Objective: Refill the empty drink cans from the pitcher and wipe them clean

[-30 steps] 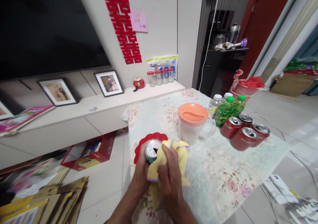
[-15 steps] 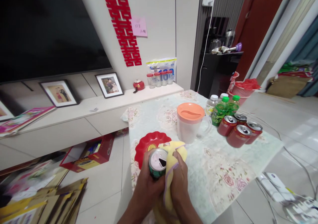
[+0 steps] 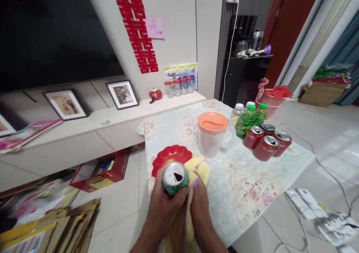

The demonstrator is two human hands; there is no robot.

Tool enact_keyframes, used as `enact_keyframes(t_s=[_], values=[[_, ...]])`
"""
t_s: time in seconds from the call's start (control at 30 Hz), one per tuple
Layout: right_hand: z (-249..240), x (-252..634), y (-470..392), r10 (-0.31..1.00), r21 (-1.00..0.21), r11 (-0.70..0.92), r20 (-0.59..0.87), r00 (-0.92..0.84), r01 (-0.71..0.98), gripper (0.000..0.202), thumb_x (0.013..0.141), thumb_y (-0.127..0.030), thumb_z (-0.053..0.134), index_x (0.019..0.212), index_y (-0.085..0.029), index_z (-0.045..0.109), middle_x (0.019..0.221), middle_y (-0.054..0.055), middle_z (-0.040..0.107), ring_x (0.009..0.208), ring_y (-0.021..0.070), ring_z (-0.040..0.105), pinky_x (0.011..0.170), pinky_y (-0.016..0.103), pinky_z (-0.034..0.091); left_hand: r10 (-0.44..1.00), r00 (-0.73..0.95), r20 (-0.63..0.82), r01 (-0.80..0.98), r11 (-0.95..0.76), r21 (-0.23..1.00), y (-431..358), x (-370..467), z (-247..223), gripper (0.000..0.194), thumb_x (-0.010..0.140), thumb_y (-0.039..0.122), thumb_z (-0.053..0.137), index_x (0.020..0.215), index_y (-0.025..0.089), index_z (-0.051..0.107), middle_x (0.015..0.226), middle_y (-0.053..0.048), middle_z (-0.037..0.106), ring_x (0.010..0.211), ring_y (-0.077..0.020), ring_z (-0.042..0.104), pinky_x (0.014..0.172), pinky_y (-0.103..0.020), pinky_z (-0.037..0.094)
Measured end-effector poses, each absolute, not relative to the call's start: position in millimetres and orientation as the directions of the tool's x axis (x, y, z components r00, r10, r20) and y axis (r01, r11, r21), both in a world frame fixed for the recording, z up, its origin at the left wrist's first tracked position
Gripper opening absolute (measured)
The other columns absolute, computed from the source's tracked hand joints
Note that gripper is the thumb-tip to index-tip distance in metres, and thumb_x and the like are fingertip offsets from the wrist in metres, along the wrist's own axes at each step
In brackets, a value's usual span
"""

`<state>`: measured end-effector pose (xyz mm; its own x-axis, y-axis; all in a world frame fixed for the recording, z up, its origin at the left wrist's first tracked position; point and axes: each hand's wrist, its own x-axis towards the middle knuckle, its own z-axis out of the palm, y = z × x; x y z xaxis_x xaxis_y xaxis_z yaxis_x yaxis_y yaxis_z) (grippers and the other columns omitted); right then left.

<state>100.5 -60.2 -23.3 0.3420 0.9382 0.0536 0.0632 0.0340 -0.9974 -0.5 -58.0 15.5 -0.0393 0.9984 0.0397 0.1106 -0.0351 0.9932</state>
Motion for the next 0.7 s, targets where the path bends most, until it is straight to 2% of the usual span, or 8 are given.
enact_keyframes(t_s=[0.07,0.13,0.2,0.27,0.37,0.47,0.6,0.7], values=[[-29,94,-65,0.941,-1.000,0.016,0.008,0.339,-0.020,0.066,0.091,-0.078,0.045,0.102,-0.023,0.079,0.107,0.011,0.080,0.100,0.0311,0.073,0.090,0.042,0.060,0.997,-0.059,0.040,0.115,-0.033,0.993,-57,-3,13,0.068,0.069,0.041,0.083,0.128,0.023,0.054,0.114,-0.007,0.072,0.103,-0.0269,0.072,0.092,-0.040,0.061],[-38,87,-71,0.934,-0.989,0.017,-0.038,0.354,-0.150,0.064,0.096,-0.073,0.042,0.121,-0.024,0.075,0.122,0.009,0.077,0.115,0.0297,0.070,0.102,0.042,0.057,0.994,-0.090,0.063,0.128,-0.051,0.990,-56,-6,10,0.069,0.069,0.037,0.080,0.131,0.023,0.053,0.117,-0.008,0.072,0.105,-0.0274,0.072,0.093,-0.041,0.060],[-49,81,-76,0.930,-0.971,0.065,-0.025,0.366,-0.232,0.060,0.098,-0.067,0.046,0.136,-0.026,0.067,0.138,0.007,0.070,0.130,0.0275,0.062,0.113,0.042,0.049,0.988,-0.118,0.099,0.157,-0.080,0.984,-54,-8,7,0.068,0.069,0.030,0.077,0.132,0.023,0.052,0.121,-0.009,0.071,0.108,-0.0274,0.071,0.095,-0.041,0.060],[-56,77,-79,0.933,-0.964,0.116,0.023,0.358,-0.240,0.057,0.098,-0.064,0.051,0.140,-0.027,0.063,0.145,0.006,0.065,0.136,0.0263,0.058,0.117,0.042,0.045,0.987,-0.117,0.114,0.178,-0.092,0.980,-54,-9,5,0.068,0.068,0.027,0.077,0.130,0.023,0.052,0.120,-0.008,0.071,0.108,-0.0270,0.071,0.094,-0.040,0.060],[-59,74,-79,0.936,-0.965,0.116,0.027,0.351,-0.235,0.056,0.097,-0.064,0.050,0.134,-0.026,0.066,0.137,0.007,0.069,0.129,0.0264,0.063,0.114,0.042,0.048,0.993,-0.094,0.078,0.156,-0.062,0.986,-56,-8,4,0.067,0.066,0.031,0.080,0.126,0.023,0.052,0.110,-0.005,0.072,0.098,-0.0253,0.072,0.087,-0.038,0.061],[-55,75,-76,0.912,-0.980,0.043,-0.041,0.408,-0.196,0.058,0.095,-0.070,0.047,0.118,-0.024,0.074,0.122,0.009,0.076,0.118,0.0287,0.068,0.108,0.044,0.052,0.994,-0.096,0.048,0.131,-0.035,0.991,-57,-5,4,0.062,0.068,0.035,0.081,0.122,0.023,0.053,0.103,-0.003,0.071,0.091,-0.0231,0.071,0.082,-0.036,0.060],[-49,83,-67,0.917,-0.995,-0.027,-0.061,0.395,-0.093,0.059,0.097,-0.071,0.041,0.092,-0.024,0.078,0.093,0.009,0.079,0.097,0.0291,0.073,0.090,0.041,0.060,0.993,-0.097,0.072,0.153,-0.056,0.987,-54,-1,7,0.059,0.069,0.038,0.081,0.120,0.024,0.055,0.102,-0.002,0.070,0.090,-0.0227,0.070,0.082,-0.035,0.059],[-49,89,-51,0.931,-0.999,0.004,-0.016,0.365,-0.053,0.060,0.100,-0.068,0.038,0.089,-0.024,0.077,0.081,0.006,0.078,0.087,0.0267,0.074,0.080,0.038,0.062,0.991,-0.071,0.117,0.177,-0.103,0.979,-47,-1,10,0.052,0.070,0.037,0.079,0.115,0.024,0.058,0.102,-0.003,0.069,0.092,-0.0230,0.069,0.083,-0.036,0.058]])
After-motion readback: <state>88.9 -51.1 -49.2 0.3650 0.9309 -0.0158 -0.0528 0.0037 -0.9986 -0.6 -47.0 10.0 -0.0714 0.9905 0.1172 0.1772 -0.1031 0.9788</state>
